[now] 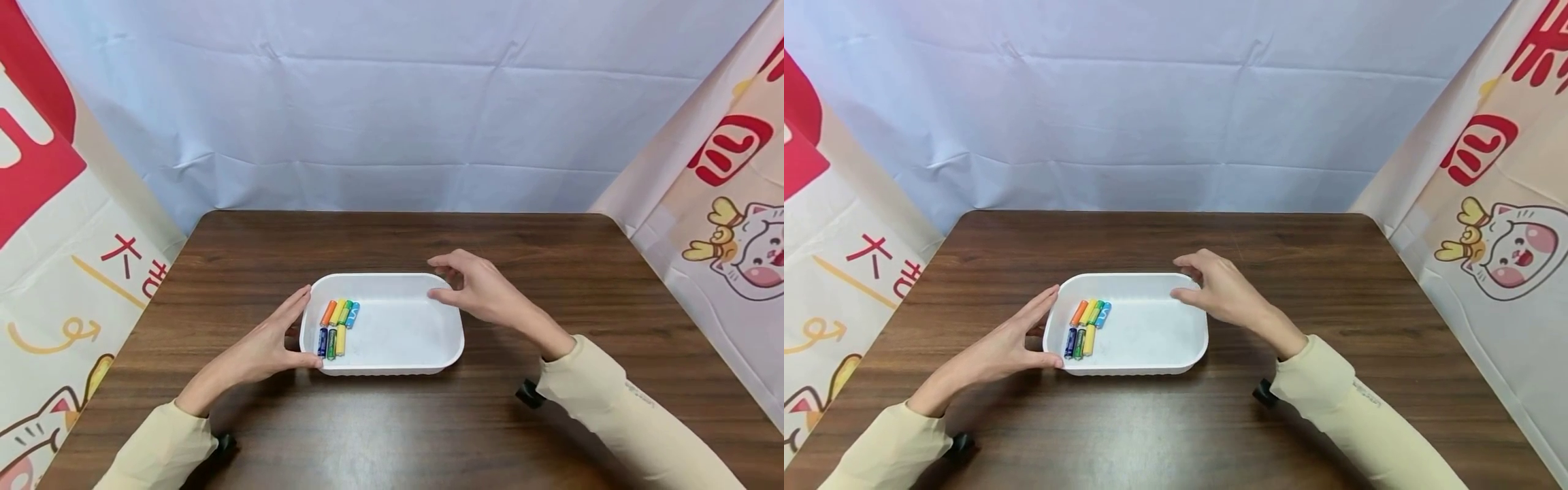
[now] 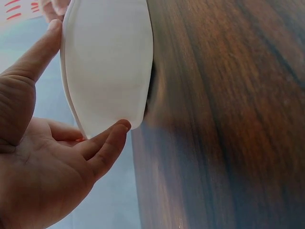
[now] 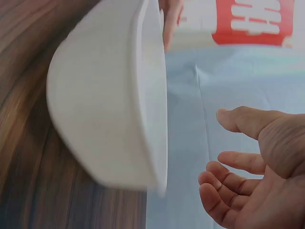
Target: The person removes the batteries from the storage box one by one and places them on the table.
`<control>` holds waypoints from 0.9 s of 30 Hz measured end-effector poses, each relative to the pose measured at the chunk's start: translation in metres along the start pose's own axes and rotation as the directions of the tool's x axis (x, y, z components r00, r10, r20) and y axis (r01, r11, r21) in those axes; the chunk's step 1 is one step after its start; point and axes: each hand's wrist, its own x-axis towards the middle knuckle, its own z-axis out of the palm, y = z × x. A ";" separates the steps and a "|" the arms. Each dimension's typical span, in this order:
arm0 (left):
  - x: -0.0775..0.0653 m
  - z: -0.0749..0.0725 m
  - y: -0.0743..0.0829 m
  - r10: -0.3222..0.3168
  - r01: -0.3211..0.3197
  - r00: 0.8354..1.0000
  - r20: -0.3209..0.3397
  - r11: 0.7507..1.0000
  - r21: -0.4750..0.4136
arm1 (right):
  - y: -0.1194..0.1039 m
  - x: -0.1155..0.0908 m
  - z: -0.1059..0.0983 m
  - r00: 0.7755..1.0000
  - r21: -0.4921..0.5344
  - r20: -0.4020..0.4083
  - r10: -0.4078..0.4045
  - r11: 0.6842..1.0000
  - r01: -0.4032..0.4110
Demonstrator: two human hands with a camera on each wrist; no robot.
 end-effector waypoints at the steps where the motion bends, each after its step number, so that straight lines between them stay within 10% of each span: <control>1: 0.000 0.000 0.000 0.000 0.000 1.000 0.000 1.000 -0.002 | -0.005 0.003 0.004 1.000 0.004 0.001 -0.009 1.000 0.009; 27: -0.001 0.001 -0.001 -0.008 0.008 1.000 -0.003 1.000 0.005 | -0.039 0.051 0.118 0.977 -0.024 0.176 0.121 0.993 -0.119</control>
